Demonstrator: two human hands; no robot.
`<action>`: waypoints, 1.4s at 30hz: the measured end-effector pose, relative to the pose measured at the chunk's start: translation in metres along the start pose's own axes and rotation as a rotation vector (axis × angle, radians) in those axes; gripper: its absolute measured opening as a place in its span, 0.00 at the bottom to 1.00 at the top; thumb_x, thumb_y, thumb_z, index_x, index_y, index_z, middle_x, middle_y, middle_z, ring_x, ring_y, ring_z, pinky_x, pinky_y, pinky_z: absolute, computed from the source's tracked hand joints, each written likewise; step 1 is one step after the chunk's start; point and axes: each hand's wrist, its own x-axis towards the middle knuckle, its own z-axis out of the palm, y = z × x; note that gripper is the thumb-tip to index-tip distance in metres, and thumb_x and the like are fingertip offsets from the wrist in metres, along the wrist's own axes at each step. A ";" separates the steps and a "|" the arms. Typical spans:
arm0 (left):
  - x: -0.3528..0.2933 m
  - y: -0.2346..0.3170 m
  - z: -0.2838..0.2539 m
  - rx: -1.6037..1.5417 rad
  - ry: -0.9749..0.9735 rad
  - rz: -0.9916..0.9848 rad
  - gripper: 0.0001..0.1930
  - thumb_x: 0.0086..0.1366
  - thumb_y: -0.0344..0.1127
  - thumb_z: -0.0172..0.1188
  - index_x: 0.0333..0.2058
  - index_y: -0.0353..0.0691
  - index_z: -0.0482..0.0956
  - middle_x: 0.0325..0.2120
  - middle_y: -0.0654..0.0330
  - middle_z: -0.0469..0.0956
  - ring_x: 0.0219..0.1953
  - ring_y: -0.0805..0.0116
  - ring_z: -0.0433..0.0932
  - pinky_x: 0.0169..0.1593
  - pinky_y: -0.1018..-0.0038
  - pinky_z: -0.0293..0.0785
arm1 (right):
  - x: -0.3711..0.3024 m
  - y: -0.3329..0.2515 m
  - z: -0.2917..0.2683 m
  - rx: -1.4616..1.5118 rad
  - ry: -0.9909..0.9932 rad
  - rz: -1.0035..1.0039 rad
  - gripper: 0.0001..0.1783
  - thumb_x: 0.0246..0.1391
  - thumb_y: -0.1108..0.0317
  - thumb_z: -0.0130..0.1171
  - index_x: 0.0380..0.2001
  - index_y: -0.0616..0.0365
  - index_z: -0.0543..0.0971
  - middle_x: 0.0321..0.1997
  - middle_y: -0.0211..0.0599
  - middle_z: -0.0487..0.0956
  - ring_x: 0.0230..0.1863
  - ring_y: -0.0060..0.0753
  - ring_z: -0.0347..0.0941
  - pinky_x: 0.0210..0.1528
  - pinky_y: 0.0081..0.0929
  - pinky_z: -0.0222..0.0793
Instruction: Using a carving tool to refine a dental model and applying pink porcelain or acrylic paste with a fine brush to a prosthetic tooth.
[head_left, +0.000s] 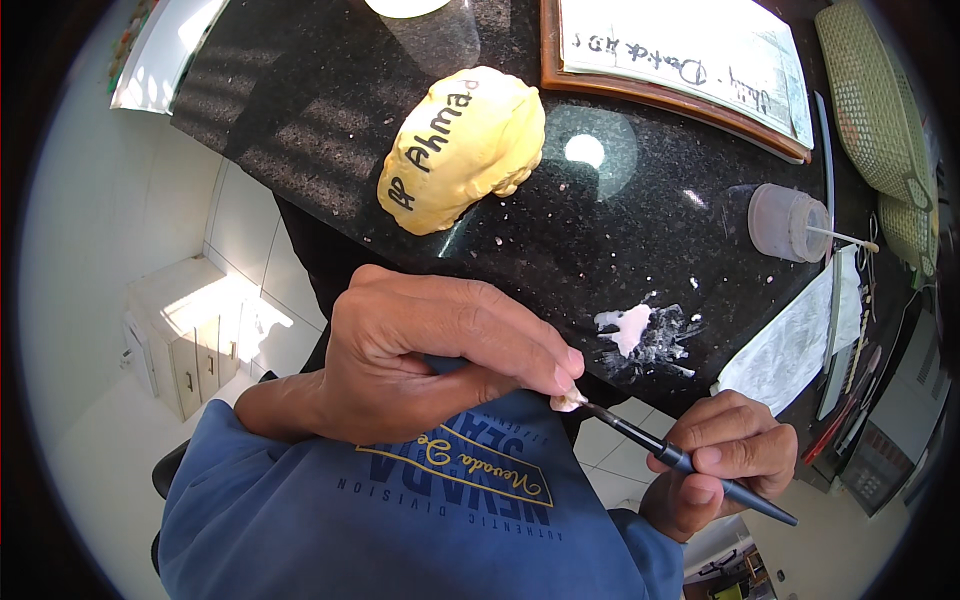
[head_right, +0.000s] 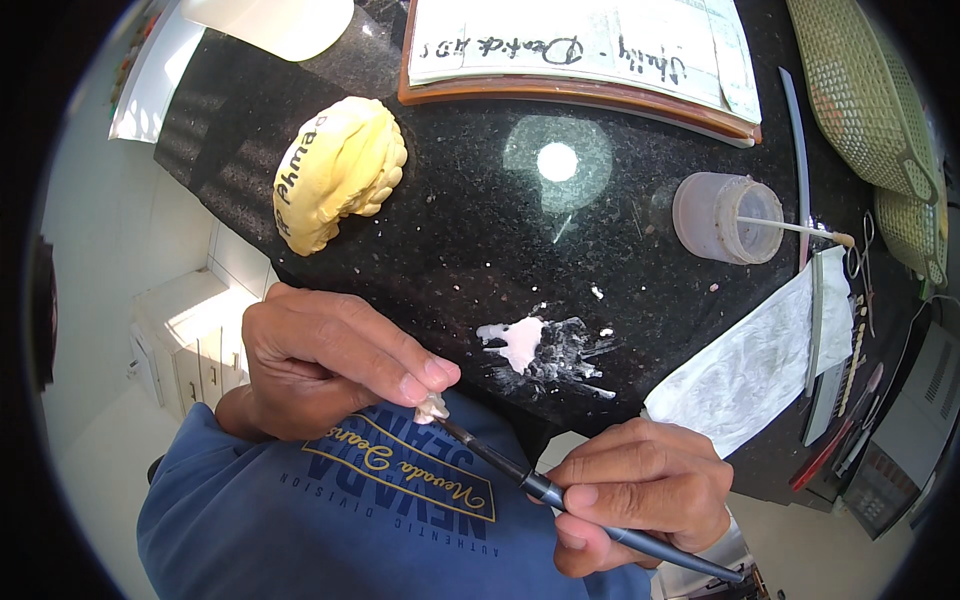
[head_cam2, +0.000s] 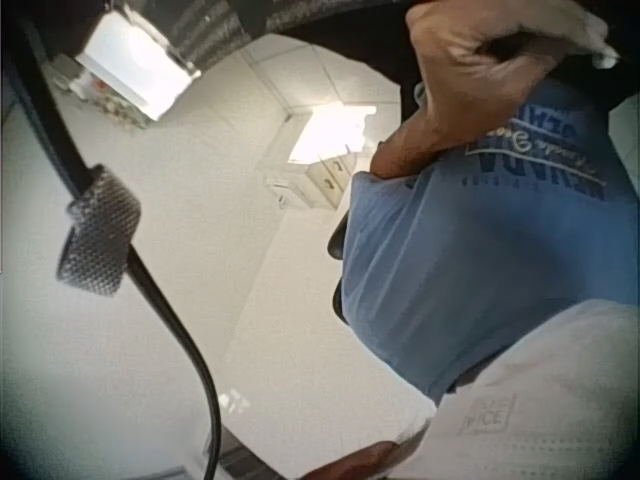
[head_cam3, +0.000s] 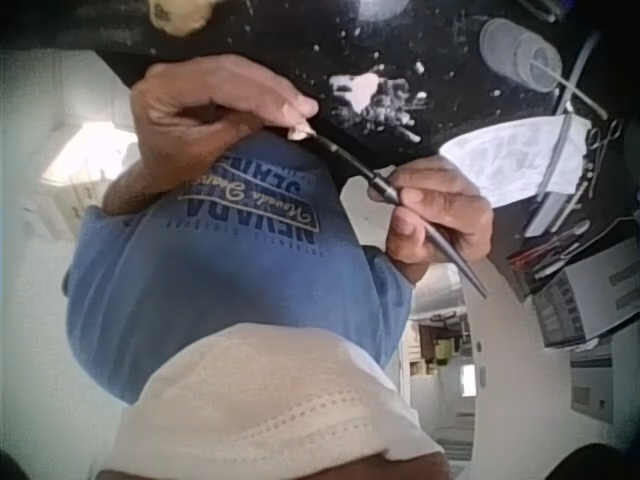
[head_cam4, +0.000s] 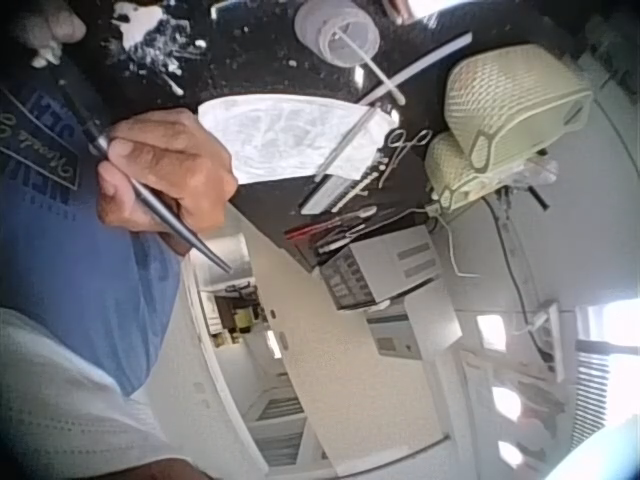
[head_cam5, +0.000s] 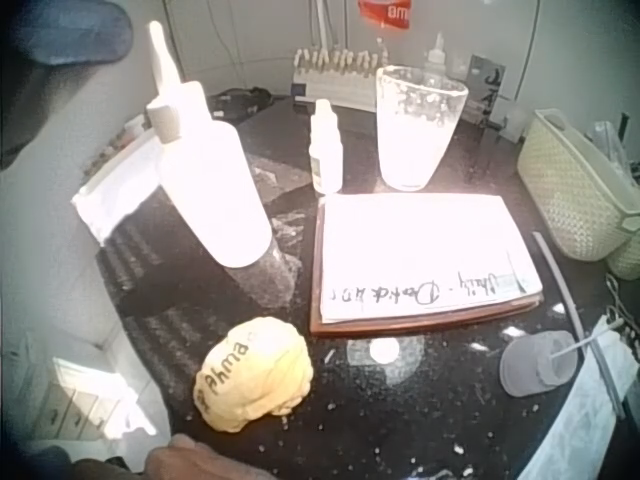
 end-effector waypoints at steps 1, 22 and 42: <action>0.000 0.000 0.000 0.000 -0.001 0.000 0.08 0.45 0.16 0.67 0.24 0.36 0.82 0.26 0.51 0.82 0.30 0.64 0.83 0.36 0.77 0.81 | 0.000 0.000 -0.001 -0.006 -0.003 0.003 0.10 0.40 0.75 0.67 0.28 0.61 0.77 0.23 0.40 0.79 0.22 0.32 0.78 0.21 0.21 0.74; 0.000 0.001 0.000 -0.007 0.002 -0.013 0.08 0.46 0.16 0.66 0.23 0.36 0.82 0.25 0.50 0.81 0.30 0.64 0.83 0.36 0.77 0.81 | 0.000 -0.001 -0.001 0.012 -0.010 0.021 0.10 0.39 0.75 0.68 0.28 0.62 0.78 0.24 0.41 0.79 0.24 0.34 0.78 0.22 0.23 0.75; -0.001 0.002 0.003 -0.035 0.020 -0.031 0.07 0.51 0.15 0.62 0.23 0.36 0.81 0.25 0.51 0.81 0.29 0.62 0.83 0.33 0.75 0.82 | -0.009 -0.014 -0.012 -0.157 0.321 -0.506 0.15 0.64 0.55 0.45 0.42 0.56 0.66 0.30 0.42 0.73 0.20 0.23 0.64 0.20 0.18 0.63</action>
